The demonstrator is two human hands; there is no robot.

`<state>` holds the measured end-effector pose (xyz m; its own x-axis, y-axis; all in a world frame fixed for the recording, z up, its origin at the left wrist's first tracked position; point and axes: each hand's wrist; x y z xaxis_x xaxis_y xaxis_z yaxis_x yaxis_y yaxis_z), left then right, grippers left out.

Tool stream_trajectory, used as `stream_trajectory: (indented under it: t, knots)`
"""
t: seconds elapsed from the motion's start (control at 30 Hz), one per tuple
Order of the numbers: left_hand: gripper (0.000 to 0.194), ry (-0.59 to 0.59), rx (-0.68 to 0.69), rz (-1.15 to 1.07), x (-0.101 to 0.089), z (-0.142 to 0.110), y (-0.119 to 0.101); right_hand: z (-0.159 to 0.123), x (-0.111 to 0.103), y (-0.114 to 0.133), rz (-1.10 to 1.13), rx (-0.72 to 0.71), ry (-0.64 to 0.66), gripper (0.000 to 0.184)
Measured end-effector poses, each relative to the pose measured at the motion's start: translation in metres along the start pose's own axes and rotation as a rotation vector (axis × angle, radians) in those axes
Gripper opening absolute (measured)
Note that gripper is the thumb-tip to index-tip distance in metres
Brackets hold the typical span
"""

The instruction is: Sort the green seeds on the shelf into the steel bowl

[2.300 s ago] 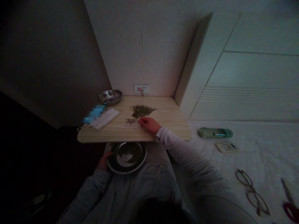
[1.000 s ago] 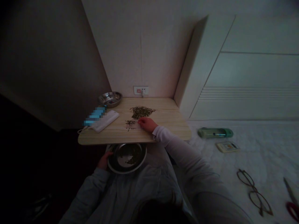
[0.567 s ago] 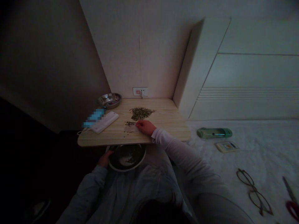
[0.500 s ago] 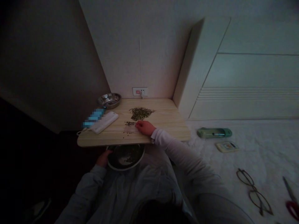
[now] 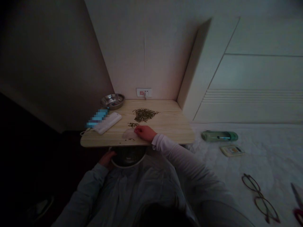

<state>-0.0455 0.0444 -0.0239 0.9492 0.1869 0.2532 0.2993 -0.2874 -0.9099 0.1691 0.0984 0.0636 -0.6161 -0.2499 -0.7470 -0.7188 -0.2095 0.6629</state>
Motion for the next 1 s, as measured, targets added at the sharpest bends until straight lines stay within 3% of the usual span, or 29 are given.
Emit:
stream_trajectory:
  t: [0.67,0.83,1.0]
  knots:
    - [0.040,-0.033,0.001,0.002,-0.001,-0.016,-0.010,-0.014,0.015,0.016,-0.011,-0.059,0.091,0.023]
    - [0.045,-0.037,-0.004,0.018,-0.002,-0.017,-0.011,-0.007,0.016,0.020,0.032,-0.099,0.089,0.022]
    - [0.047,-0.036,0.015,-0.015,-0.017,-0.014,-0.008,0.010,0.018,0.034,0.074,-0.117,0.034,0.023]
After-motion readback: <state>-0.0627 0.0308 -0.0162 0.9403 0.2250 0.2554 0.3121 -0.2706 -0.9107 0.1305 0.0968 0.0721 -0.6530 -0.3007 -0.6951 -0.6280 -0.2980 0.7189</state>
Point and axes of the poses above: each hand's wrist, its own z-axis towards the middle knuckle, its own x-axis out of the palm, y = z × x, and after that the axes turned 12 degrees about x, right-handed
